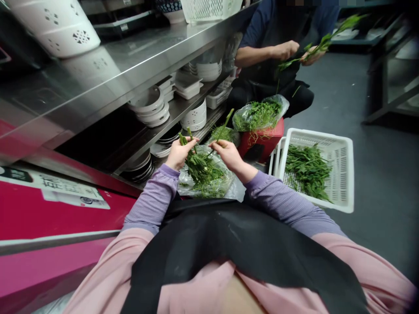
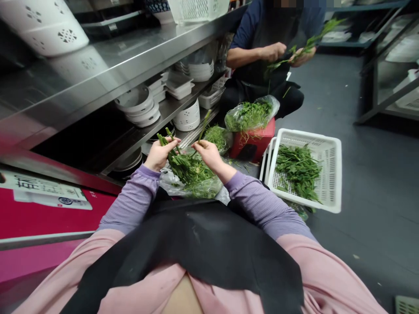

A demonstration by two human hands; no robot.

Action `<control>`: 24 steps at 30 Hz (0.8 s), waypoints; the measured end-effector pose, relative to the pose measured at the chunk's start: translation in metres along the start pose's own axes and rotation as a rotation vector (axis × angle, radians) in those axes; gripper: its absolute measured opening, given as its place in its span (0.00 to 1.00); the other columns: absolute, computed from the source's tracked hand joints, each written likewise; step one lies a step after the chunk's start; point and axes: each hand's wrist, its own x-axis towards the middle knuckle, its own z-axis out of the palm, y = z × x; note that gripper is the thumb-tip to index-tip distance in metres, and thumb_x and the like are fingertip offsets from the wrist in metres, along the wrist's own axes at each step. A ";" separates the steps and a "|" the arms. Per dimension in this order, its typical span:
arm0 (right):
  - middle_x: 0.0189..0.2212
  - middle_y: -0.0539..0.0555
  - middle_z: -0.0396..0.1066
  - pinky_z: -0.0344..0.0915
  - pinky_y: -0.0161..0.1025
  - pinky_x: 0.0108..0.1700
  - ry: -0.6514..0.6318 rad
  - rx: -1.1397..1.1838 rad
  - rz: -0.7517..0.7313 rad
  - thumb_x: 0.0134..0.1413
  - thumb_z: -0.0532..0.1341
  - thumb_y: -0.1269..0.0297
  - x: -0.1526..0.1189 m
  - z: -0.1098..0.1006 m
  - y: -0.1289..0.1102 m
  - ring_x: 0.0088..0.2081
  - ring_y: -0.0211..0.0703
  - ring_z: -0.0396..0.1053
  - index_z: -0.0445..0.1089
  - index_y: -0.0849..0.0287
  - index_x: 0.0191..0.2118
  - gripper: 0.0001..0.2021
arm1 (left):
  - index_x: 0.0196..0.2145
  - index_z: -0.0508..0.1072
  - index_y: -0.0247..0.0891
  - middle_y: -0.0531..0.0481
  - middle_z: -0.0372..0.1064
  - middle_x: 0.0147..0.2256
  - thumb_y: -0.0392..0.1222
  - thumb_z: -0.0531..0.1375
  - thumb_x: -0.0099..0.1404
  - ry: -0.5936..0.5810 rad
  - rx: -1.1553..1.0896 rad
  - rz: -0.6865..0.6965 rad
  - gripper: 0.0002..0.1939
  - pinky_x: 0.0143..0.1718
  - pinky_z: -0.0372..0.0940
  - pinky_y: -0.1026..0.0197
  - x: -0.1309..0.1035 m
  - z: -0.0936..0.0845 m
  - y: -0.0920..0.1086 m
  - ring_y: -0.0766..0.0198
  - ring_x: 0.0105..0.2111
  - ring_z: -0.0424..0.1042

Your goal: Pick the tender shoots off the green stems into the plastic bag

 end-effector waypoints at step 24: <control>0.25 0.52 0.71 0.56 0.31 0.25 -0.766 0.070 0.201 0.46 0.66 0.55 0.012 -0.028 -0.041 0.25 0.34 0.63 0.76 0.64 0.36 0.16 | 0.28 0.71 0.33 0.55 0.59 0.17 0.44 0.66 0.53 -0.299 0.045 -0.015 0.11 0.15 0.48 0.69 0.001 0.017 0.059 0.76 0.13 0.52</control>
